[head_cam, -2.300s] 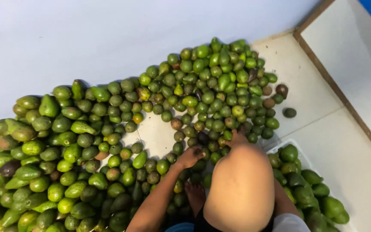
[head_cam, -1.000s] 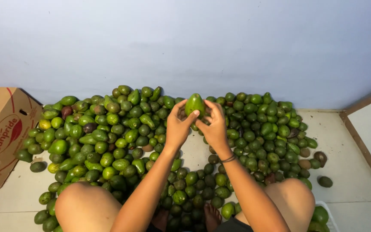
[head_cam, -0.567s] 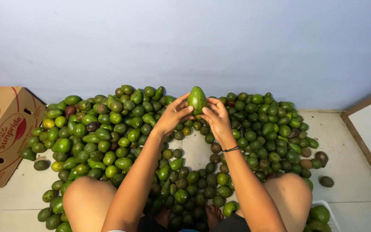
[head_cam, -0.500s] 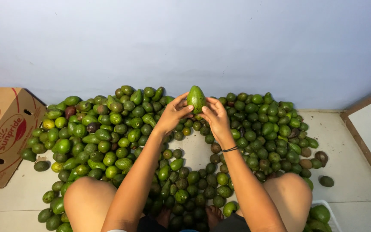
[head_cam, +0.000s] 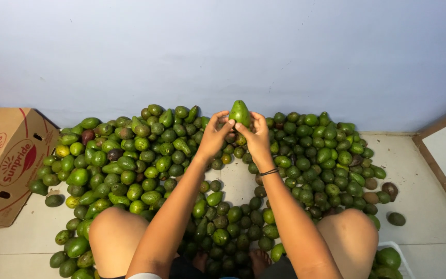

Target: The person sits on the floor surrounded by a large pile of green avocados. They repeatedly pick up individual avocados, inspect them by turning them over in their hands, and then place them into a white crate to their right.

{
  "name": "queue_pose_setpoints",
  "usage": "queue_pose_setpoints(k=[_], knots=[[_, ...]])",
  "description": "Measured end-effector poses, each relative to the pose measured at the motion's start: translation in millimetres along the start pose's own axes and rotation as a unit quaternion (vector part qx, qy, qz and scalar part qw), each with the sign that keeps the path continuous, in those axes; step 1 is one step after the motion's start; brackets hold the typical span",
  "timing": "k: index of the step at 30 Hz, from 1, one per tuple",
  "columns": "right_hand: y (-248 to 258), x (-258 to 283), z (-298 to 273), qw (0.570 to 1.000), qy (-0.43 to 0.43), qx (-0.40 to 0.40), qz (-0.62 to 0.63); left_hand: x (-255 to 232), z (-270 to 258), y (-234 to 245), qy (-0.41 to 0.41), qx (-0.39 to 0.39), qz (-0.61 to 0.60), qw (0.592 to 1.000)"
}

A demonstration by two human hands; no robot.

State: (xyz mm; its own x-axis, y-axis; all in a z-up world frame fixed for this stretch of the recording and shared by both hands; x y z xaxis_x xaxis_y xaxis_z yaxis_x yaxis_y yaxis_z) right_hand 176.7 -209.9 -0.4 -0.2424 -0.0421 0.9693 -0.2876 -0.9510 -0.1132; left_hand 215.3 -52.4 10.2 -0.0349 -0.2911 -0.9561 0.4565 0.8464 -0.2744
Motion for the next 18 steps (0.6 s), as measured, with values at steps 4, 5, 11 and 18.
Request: queue_pose_setpoints(k=[4,5,11,18], knots=[[-6,-6,0,0.995,-0.020,0.026,0.097,7,5,-7,0.038,0.034,-0.081,0.995],[-8,-5,-1,0.993,-0.017,0.032,0.116,11,10,-5,0.035,0.034,-0.087,0.995],[-7,15,-7,0.998,0.034,0.041,0.045,4,7,2,-0.005,-0.010,-0.064,0.998],[-15,27,-13,0.983,0.130,-0.012,-0.128,-6,-7,-13,-0.034,-0.045,0.075,0.996]])
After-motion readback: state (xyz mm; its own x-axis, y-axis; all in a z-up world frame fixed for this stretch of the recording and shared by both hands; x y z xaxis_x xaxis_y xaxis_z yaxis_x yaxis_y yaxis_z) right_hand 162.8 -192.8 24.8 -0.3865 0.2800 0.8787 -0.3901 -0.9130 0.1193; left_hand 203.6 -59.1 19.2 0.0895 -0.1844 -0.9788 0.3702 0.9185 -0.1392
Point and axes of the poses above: each hand's wrist, its own z-axis towards the middle knuckle, its own y-axis out of the back of the hand, x = y × z, the point moved 9 cm from there along z, towards the middle knuckle, and after that the axes turned 7 degrees about x, right-handed, at the moved point
